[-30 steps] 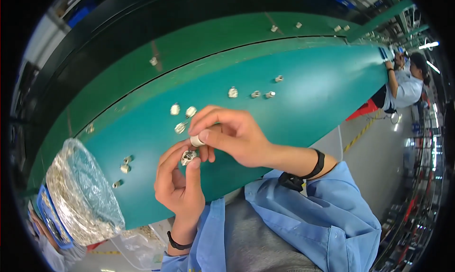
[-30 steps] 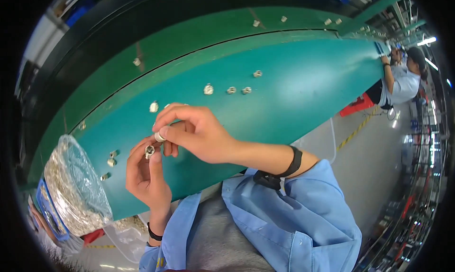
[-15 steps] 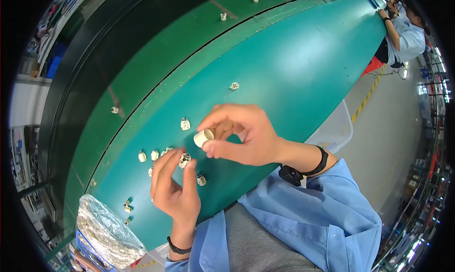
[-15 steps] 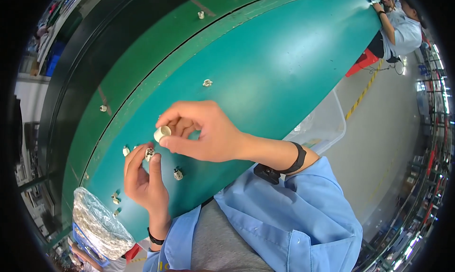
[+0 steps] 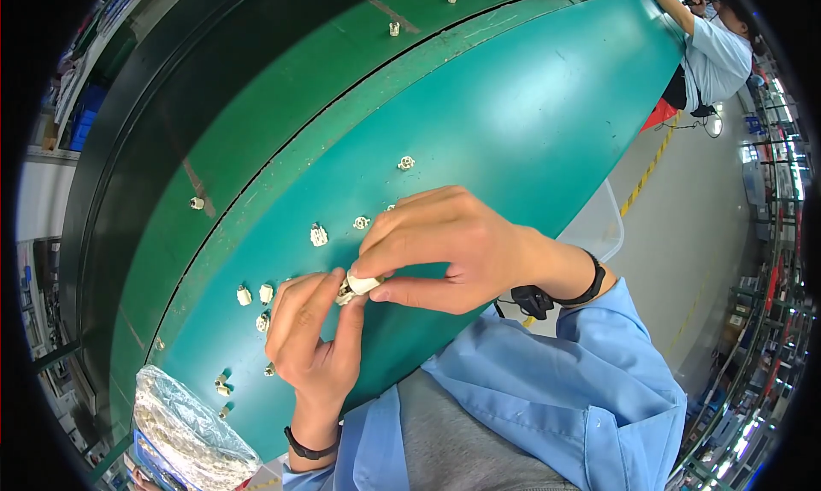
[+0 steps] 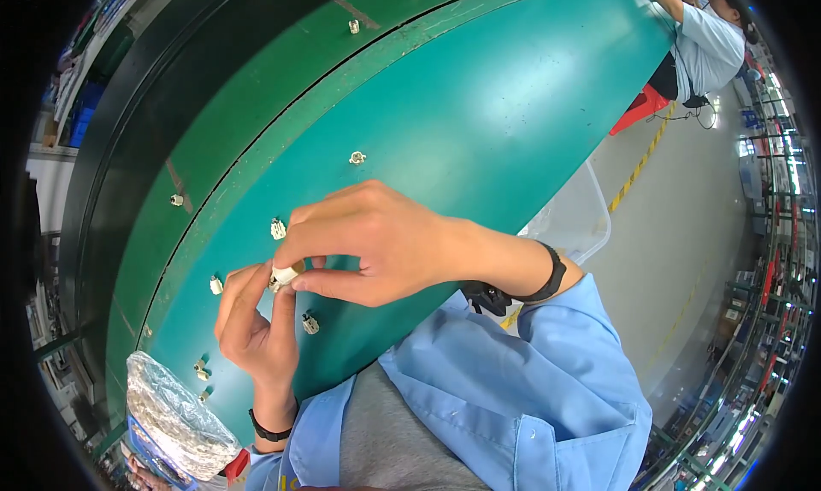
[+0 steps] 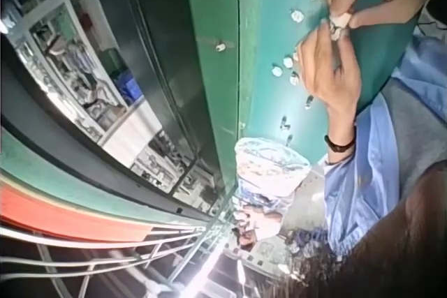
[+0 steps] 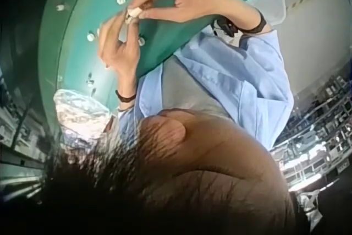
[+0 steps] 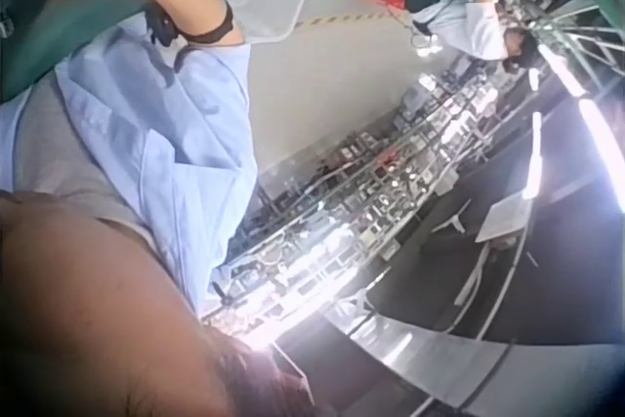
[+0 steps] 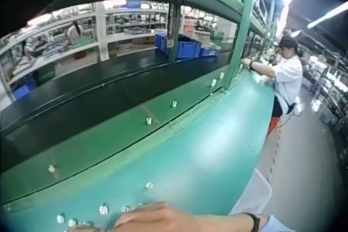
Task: The person picks up a white plastic component and a metal insert, fits them together by hand, and places the assembly onto the green workbench. They repeat this process, occasionally reaching into a plastic bag to retrieve more components.
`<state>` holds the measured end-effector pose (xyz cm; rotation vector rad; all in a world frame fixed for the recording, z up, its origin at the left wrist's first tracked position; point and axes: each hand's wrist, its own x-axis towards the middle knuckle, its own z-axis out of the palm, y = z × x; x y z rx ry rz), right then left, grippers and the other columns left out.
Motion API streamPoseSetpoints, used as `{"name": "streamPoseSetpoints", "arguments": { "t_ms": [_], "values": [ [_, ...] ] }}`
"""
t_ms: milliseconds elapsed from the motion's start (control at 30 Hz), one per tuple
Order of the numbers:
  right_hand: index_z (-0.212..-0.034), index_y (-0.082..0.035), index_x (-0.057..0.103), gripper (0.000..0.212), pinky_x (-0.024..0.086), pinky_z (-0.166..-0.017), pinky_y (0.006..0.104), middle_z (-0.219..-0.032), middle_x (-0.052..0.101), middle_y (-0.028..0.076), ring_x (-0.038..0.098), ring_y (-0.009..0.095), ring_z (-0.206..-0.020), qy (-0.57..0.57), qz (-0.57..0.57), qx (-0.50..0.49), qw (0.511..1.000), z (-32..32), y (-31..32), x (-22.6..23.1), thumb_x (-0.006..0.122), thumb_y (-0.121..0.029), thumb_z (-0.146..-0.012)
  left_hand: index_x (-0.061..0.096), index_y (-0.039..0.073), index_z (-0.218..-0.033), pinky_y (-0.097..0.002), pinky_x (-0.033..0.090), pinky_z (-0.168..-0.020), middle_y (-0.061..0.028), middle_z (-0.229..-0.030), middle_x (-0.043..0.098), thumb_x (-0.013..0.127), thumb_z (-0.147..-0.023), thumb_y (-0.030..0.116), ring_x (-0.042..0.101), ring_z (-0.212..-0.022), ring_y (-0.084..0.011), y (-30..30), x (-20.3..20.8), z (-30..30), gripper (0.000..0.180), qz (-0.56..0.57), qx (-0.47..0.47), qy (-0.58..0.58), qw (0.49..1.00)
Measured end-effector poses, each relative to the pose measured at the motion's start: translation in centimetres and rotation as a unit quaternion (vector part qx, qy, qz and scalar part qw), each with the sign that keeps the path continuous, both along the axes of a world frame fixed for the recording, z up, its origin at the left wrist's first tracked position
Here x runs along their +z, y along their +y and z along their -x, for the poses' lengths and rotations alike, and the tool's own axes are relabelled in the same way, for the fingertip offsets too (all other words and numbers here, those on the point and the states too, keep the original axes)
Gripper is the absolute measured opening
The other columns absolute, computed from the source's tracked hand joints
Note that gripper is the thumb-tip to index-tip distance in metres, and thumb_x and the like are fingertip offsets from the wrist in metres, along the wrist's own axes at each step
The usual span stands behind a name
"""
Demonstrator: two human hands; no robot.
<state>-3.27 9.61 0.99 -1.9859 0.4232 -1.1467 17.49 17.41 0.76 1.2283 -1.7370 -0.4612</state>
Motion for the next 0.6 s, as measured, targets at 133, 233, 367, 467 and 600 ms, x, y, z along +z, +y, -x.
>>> {"name": "streamPoseSetpoints", "arguments": {
  "t_ms": [133, 233, 367, 467, 600],
  "values": [
    [-0.106, -0.004, 0.074, 0.023, 0.053, -0.064, 0.0331, -0.087, 0.07, 0.007, 0.065, 0.024, -0.07, 0.105, 0.089, 0.015, 0.99, 0.7, -0.9, 1.7, 0.081, -0.009, -0.085, 0.073, -0.007, -0.107, -0.0363, 0.054, -0.073, -0.0169, -0.096, 0.071, 0.081, -0.074, -0.008, 0.068, -0.082, -0.0304, -0.3, -0.4, -0.4, 0.034, -0.009, -0.027, 0.042, 0.999],
    [-0.105, -0.005, 0.074, 0.021, 0.052, -0.063, 0.0338, -0.086, 0.07, 0.007, 0.066, 0.024, -0.07, 0.107, 0.099, 0.016, 0.989, 0.5, -0.9, 2.1, 0.08, -0.011, -0.086, 0.073, -0.009, -0.105, -0.0352, 0.054, -0.074, -0.0165, -0.098, 0.072, 0.081, -0.074, -0.009, 0.068, -0.084, -0.0283, -0.4, -0.4, -0.5, 0.032, 0.016, -0.054, 0.036, 0.998],
    [-0.108, -0.005, 0.073, 0.022, 0.051, -0.063, 0.0355, -0.087, 0.071, 0.007, 0.067, 0.026, -0.071, 0.1, 0.068, 0.01, 0.993, -0.1, -1.1, 1.3, 0.078, -0.013, -0.088, 0.071, -0.008, -0.107, -0.0336, 0.055, -0.08, -0.0153, -0.101, 0.073, 0.08, -0.079, -0.01, 0.069, -0.091, -0.0241, -0.4, -1.6, 0.1, 0.029, -0.064, -0.025, 0.125, 0.99],
    [-0.112, -0.006, 0.072, 0.026, 0.053, -0.064, 0.0372, -0.089, 0.072, 0.008, 0.068, 0.027, -0.073, 0.134, 0.065, -0.017, 0.989, -0.1, -2.6, 0.5, 0.077, -0.018, -0.089, 0.07, -0.007, -0.107, -0.0329, 0.056, -0.086, -0.0149, -0.104, 0.073, 0.076, -0.085, -0.009, 0.07, -0.096, -0.0214, -1.1, -2.6, 0.0, 0.023, -0.175, 0.006, 0.215, 0.961],
    [-0.119, -0.008, 0.07, 0.035, 0.056, -0.069, 0.0399, -0.092, 0.073, 0.009, 0.07, 0.029, -0.077, 0.221, 0.051, -0.041, 0.973, 1.8, -4.2, 1.3, 0.075, -0.028, -0.091, 0.068, -0.005, -0.107, -0.0318, 0.055, -0.094, -0.0149, -0.11, 0.072, 0.073, -0.091, -0.007, 0.07, -0.103, -0.0187, -4.8, -2.3, 0.4, 0.018, -0.264, -0.026, 0.261, 0.928]
  ]
}}
